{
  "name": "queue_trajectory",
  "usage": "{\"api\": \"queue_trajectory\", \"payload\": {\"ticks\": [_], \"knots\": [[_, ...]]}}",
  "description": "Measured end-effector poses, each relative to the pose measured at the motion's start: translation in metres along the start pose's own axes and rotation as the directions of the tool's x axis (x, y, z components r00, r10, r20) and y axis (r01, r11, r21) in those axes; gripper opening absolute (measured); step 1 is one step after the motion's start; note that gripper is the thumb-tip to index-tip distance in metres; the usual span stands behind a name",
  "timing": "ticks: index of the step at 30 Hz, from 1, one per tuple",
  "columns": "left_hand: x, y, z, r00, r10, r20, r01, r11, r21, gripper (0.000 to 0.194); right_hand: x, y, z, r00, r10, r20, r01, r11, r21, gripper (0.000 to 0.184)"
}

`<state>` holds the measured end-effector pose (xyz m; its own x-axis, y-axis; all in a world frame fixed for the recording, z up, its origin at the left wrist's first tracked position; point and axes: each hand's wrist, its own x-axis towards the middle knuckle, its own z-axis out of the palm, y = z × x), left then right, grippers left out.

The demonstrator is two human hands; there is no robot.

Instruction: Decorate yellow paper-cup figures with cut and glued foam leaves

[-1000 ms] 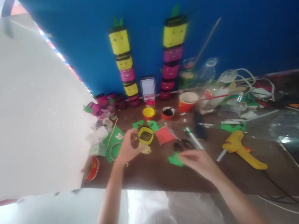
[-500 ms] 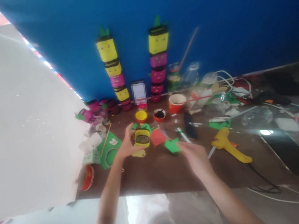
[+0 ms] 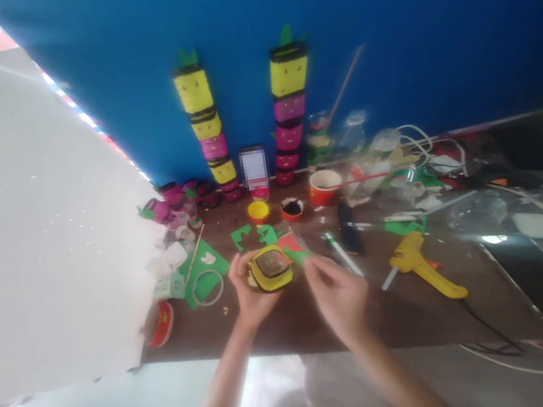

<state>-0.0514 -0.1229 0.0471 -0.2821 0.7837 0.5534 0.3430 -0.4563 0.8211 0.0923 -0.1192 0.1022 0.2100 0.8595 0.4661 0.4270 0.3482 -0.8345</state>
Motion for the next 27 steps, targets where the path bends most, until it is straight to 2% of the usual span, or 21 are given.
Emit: {"api": "queue_trajectory", "payload": {"ticks": [4,9,17,22,27], "knots": [[0.000,0.003,0.003,1.000,0.027,-0.013,-0.027,0.999,-0.023,0.097,0.000,-0.001,0.000,0.995,-0.104,-0.010,0.104,0.995,0.010,0.010],[-0.006,-0.001,0.004,1.000,0.010,-0.006,-0.010,1.000,0.024,0.099,0.000,-0.002,0.002,0.993,-0.113,-0.024,0.114,0.993,0.025,0.009],[-0.011,-0.006,0.004,1.000,0.014,-0.022,-0.012,0.998,0.065,0.098,-0.004,-0.005,0.002,1.000,0.006,0.026,-0.007,0.999,0.049,0.012],[-0.012,-0.006,0.004,1.000,-0.004,-0.029,0.006,0.998,0.063,0.094,-0.006,-0.004,0.003,0.994,0.089,0.059,-0.096,0.986,0.134,0.017],[-0.010,0.002,0.005,0.998,-0.054,-0.035,0.055,0.998,0.010,0.093,-0.010,-0.004,-0.002,0.987,0.102,0.125,-0.123,0.977,0.177,0.021]]}}
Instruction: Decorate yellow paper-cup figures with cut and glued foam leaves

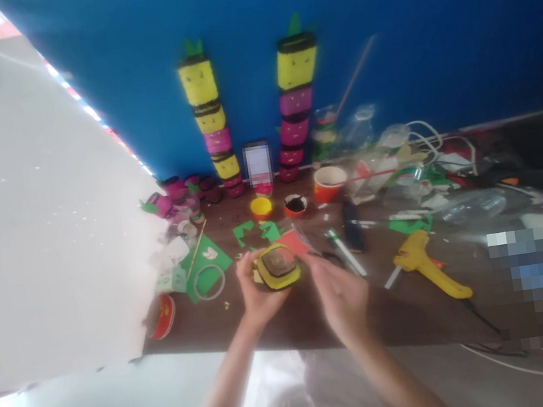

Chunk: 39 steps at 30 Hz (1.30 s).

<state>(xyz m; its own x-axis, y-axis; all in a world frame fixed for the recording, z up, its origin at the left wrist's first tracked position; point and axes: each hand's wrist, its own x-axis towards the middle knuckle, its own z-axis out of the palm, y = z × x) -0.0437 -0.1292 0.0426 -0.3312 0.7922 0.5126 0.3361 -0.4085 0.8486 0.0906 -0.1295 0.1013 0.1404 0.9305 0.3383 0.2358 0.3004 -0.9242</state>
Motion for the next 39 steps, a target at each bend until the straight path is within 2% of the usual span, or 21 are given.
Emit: {"api": "queue_trajectory", "payload": {"ticks": [3,6,10,12,14,16,19,23,28,35,39], "knots": [[0.005,0.009,-0.002,0.986,-0.158,0.060,0.164,0.981,-0.108,0.096,0.002,0.003,-0.006,0.997,-0.076,-0.001,0.076,0.996,0.039,0.023],[0.010,0.016,-0.005,0.938,-0.284,0.197,0.329,0.909,-0.257,0.094,0.009,0.009,-0.013,0.970,-0.243,0.026,0.242,0.970,0.028,0.024],[0.012,0.017,-0.008,0.898,-0.319,0.304,0.419,0.833,-0.362,0.095,0.020,0.009,-0.025,0.858,-0.484,0.170,0.507,0.851,-0.136,0.030],[0.012,0.016,-0.009,0.885,-0.319,0.340,0.439,0.817,-0.375,0.095,0.021,0.005,-0.030,0.799,-0.544,0.257,0.594,0.780,-0.196,0.033],[0.011,0.014,-0.009,0.881,-0.300,0.365,0.435,0.816,-0.380,0.096,0.021,0.002,-0.033,0.758,-0.556,0.341,0.640,0.736,-0.221,0.036],[0.010,0.013,-0.008,0.887,-0.262,0.379,0.409,0.826,-0.387,0.096,0.019,-0.001,-0.035,0.733,-0.541,0.412,0.657,0.720,-0.224,0.037],[0.010,0.013,-0.008,0.894,-0.215,0.394,0.376,0.837,-0.398,0.095,0.016,-0.001,-0.035,0.722,-0.511,0.466,0.651,0.729,-0.211,0.038],[0.010,0.014,-0.007,0.893,-0.208,0.399,0.376,0.833,-0.406,0.096,0.015,0.000,-0.036,0.724,-0.496,0.480,0.638,0.746,-0.191,0.040],[0.010,0.013,-0.008,0.882,-0.213,0.420,0.395,0.820,-0.414,0.097,0.014,0.000,-0.037,0.702,-0.506,0.501,0.655,0.735,-0.176,0.043],[0.008,0.011,-0.008,0.865,-0.238,0.443,0.442,0.779,-0.445,0.099,0.012,-0.001,-0.039,0.699,-0.536,0.473,0.663,0.734,-0.149,0.044],[0.007,0.010,-0.009,0.853,-0.257,0.455,0.449,0.805,-0.388,0.103,0.012,-0.002,-0.041,0.683,-0.519,0.514,0.662,0.737,-0.138,0.039]]}}
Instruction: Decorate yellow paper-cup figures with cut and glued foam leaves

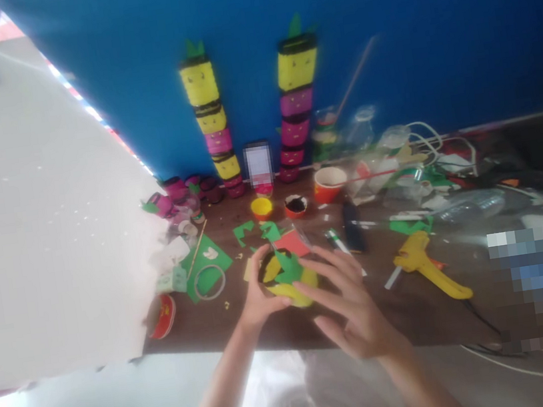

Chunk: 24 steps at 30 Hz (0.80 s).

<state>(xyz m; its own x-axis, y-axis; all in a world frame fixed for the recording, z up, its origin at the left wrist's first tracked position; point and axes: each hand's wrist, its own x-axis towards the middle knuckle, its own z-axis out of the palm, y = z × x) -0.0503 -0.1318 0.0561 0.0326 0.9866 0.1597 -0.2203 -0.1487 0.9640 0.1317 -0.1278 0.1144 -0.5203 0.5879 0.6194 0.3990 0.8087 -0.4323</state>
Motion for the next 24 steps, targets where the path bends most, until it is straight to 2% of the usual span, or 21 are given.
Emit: {"api": "queue_trajectory", "payload": {"ticks": [6,14,24], "knots": [[-0.0002,-0.0004,-0.0008,1.000,0.030,-0.004,-0.030,0.999,0.026,0.102,-0.0009,-0.0002,0.0000,0.999,0.012,0.031,-0.013,1.000,0.025,0.037],[-0.0001,0.0013,0.0028,0.998,0.054,-0.037,-0.053,0.998,0.015,0.100,-0.0022,-0.0019,-0.0001,1.000,0.030,0.009,-0.031,0.997,0.078,0.040],[-0.0021,0.0036,0.0012,0.999,0.005,0.040,-0.006,1.000,0.020,0.103,-0.0021,-0.0054,0.0012,0.998,0.054,0.011,-0.055,0.997,0.062,0.044]]}}
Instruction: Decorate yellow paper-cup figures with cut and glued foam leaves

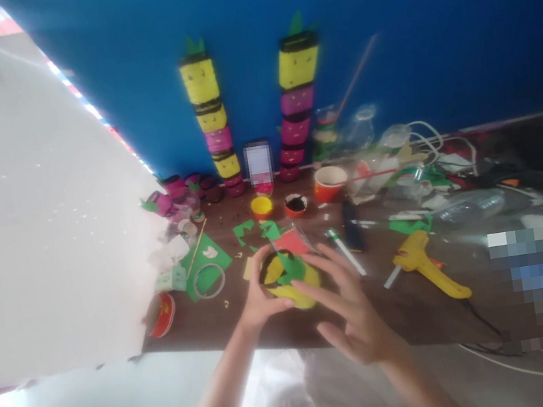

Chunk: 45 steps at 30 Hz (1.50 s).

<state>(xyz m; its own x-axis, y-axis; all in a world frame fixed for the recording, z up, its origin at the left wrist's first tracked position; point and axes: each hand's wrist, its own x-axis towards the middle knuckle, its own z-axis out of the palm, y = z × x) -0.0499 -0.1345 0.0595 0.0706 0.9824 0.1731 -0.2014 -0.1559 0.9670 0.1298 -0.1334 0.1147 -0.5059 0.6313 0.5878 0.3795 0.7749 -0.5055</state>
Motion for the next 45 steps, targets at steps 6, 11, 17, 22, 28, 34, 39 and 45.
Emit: {"api": "queue_trajectory", "payload": {"ticks": [6,11,17,22,28,34,39,45], "knots": [[-0.001,0.000,0.000,1.000,0.014,-0.002,-0.014,1.000,-0.017,0.101,0.001,0.000,0.001,1.000,0.007,0.012,-0.006,0.999,-0.036,0.047],[-0.002,-0.001,0.000,1.000,0.004,0.012,-0.004,0.999,-0.048,0.103,0.001,-0.003,0.001,1.000,0.020,0.017,-0.020,0.999,-0.042,0.047],[-0.003,-0.018,-0.010,0.999,-0.032,-0.003,0.032,0.992,-0.126,0.100,-0.015,0.038,-0.009,0.926,0.290,-0.243,-0.303,0.953,-0.017,0.029],[0.007,-0.039,-0.024,0.986,-0.155,0.062,0.167,0.912,-0.375,0.073,-0.030,0.088,-0.012,0.692,0.716,-0.092,-0.677,0.601,-0.425,0.022],[0.037,-0.060,-0.039,0.914,-0.344,0.216,0.406,0.749,-0.524,0.067,-0.027,0.093,0.003,0.537,0.843,0.033,-0.683,0.458,-0.569,0.023],[0.056,-0.073,-0.046,0.892,-0.353,0.283,0.452,0.728,-0.516,0.061,-0.021,0.100,0.009,0.455,0.890,0.028,-0.713,0.384,-0.587,0.020],[0.054,-0.074,-0.049,0.878,-0.356,0.319,0.476,0.708,-0.521,0.072,-0.021,0.094,-0.001,0.499,0.866,0.017,-0.769,0.452,-0.452,0.015],[0.054,-0.073,-0.049,0.871,-0.360,0.334,0.489,0.697,-0.525,0.080,-0.017,0.056,0.011,0.802,0.579,-0.147,-0.566,0.815,0.127,0.026]]}}
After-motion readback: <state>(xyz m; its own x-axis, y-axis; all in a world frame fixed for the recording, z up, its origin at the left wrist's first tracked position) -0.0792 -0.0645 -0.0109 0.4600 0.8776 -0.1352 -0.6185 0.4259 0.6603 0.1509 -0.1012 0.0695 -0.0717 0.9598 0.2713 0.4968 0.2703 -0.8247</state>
